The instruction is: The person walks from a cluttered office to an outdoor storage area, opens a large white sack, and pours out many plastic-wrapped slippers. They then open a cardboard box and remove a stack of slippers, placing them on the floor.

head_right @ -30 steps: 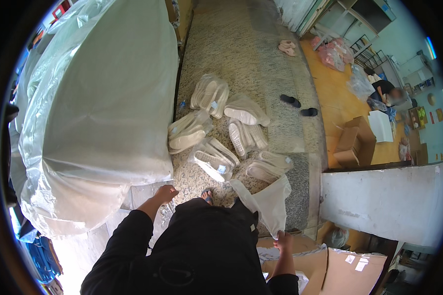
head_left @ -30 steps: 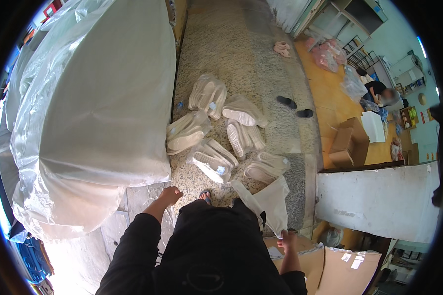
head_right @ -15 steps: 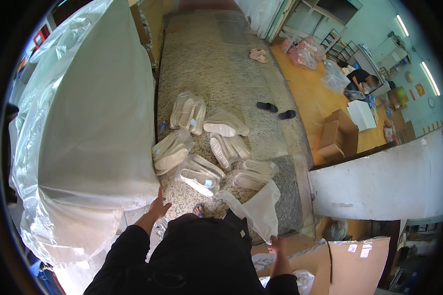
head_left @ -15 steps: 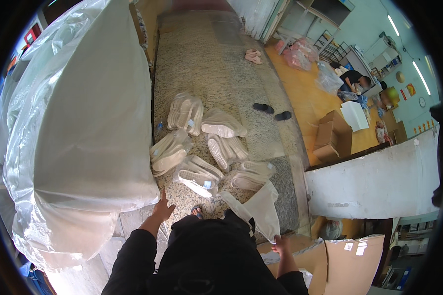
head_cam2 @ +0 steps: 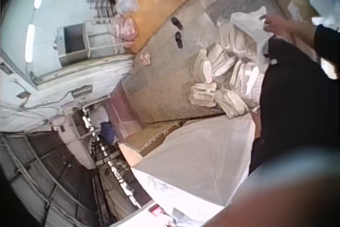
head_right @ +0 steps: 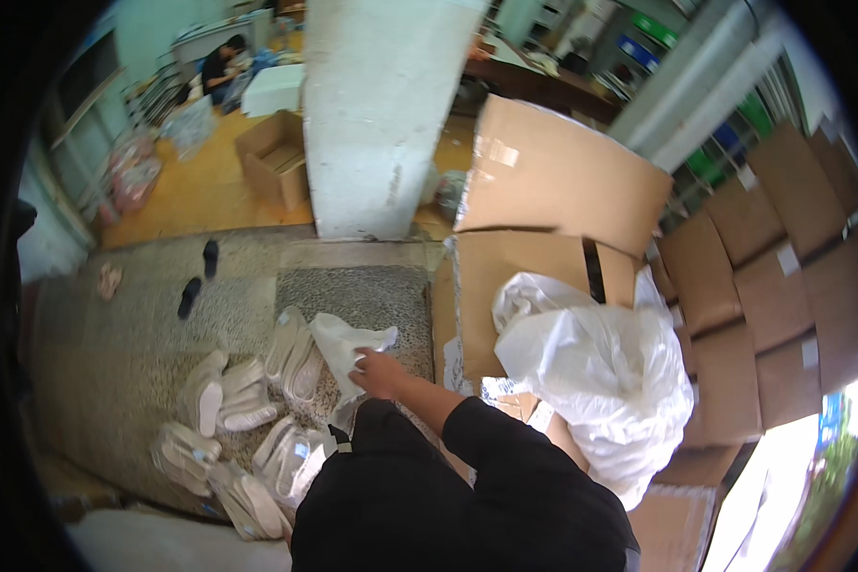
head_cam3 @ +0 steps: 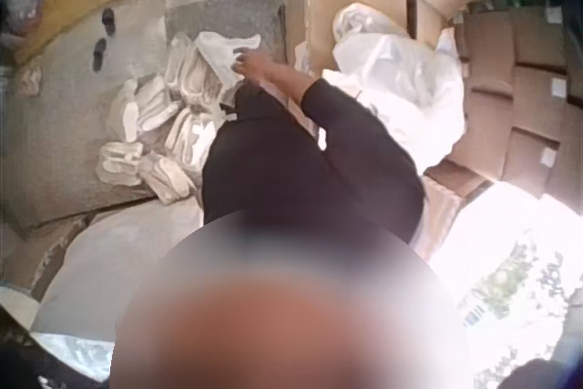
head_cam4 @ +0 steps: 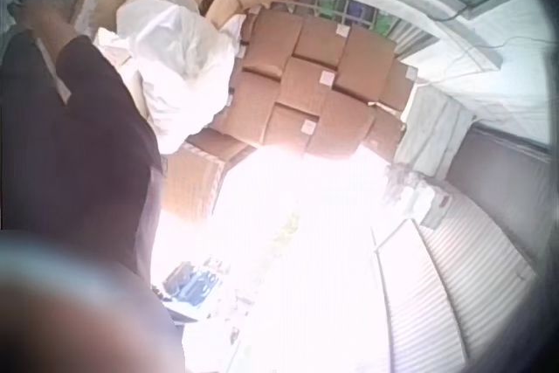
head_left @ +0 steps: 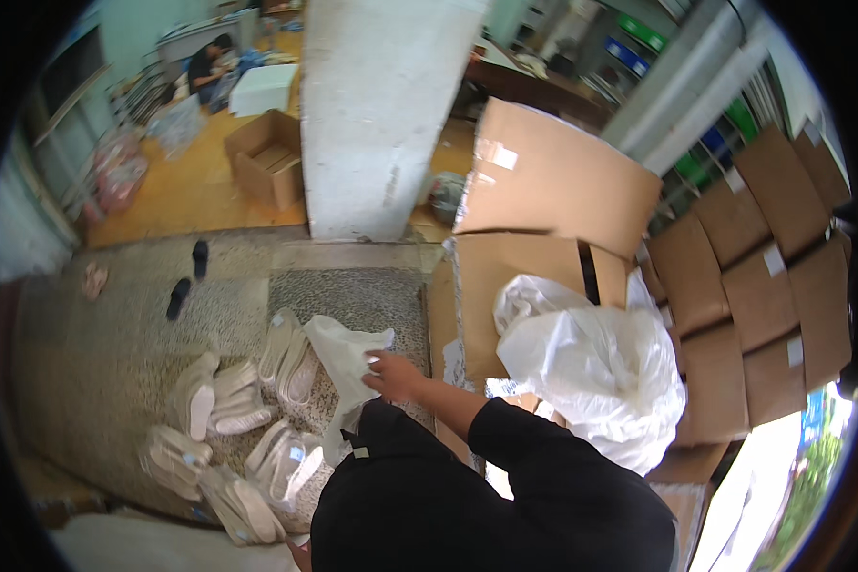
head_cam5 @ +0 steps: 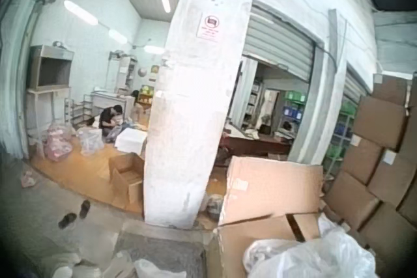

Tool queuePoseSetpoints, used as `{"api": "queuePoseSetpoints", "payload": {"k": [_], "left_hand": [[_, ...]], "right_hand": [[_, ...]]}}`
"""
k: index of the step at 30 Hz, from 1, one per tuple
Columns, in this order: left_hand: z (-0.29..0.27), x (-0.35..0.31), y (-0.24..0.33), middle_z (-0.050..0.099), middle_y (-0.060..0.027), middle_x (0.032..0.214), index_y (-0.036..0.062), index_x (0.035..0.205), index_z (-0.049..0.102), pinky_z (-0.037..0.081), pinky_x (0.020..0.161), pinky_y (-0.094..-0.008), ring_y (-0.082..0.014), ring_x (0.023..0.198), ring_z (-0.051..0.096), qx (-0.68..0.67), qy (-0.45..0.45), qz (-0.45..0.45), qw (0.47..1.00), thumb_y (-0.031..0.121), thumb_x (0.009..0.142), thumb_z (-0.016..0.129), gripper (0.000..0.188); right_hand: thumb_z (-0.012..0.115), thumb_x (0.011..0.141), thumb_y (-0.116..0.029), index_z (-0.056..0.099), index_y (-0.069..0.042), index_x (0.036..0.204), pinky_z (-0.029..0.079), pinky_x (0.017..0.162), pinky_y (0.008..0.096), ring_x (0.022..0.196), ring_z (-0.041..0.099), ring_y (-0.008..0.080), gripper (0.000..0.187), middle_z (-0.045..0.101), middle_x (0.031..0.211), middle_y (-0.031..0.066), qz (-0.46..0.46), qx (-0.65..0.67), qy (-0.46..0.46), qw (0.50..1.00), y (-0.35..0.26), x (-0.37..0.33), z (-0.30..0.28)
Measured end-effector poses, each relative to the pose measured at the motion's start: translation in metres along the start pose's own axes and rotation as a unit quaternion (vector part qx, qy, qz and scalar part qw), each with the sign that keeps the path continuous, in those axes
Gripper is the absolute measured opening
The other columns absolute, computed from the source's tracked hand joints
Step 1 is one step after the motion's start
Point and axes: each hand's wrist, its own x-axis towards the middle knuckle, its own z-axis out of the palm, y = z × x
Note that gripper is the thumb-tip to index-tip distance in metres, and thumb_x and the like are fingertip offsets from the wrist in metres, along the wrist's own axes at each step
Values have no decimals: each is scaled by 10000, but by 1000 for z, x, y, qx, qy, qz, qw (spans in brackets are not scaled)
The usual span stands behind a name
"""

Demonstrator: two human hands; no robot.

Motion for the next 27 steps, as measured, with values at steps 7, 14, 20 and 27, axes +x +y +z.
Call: {"api": "queuePoseSetpoints", "payload": {"k": [7, 14, 20, 27], "left_hand": [[33, 44, 253, 345, -259, 1472, -23, 1532, 59, 339, 1110, -458, -392, 1339, 403, 285, 2, 426, 858, 207, 779, 780, 1068], [153, 50, 378, 468, -222, 1384, -28, 1443, 302, 427, 1037, -477, -344, 1233, 525, 54, -425, 451, 783, 399, 858, 644, 801], [169, -40, 608, 613, -194, 1240, -63, 1322, 521, 539, 907, -468, -321, 1073, 638, -175, -184, 602, 757, 282, 944, 567, 514], [211, -225, 753, 614, -339, 1157, -300, 1026, 521, 465, 998, -428, -374, 1043, 630, -344, -425, 531, 647, 324, 958, 541, 628]], "right_hand": [[587, 883, -218, 655, 60, 792, 504, 875, 392, 1032, 647, 333, 300, 650, 1197, 201, -182, 316, -67, 929, -73, -11, -4], [582, 859, -164, 663, 57, 798, 500, 844, 418, 968, 637, 354, 243, 661, 1024, 220, -175, 355, 121, 910, -111, -100, -53], [597, 959, -280, 614, -33, 1191, 438, 1026, 431, 1236, 514, 407, 339, 509, 1334, 258, 13, 274, 467, 841, -115, -233, 5], [605, 860, -294, 718, -56, 994, 519, 858, 462, 942, 662, 389, 296, 705, 974, 196, 699, 287, 468, 458, -95, -430, 225]]}}
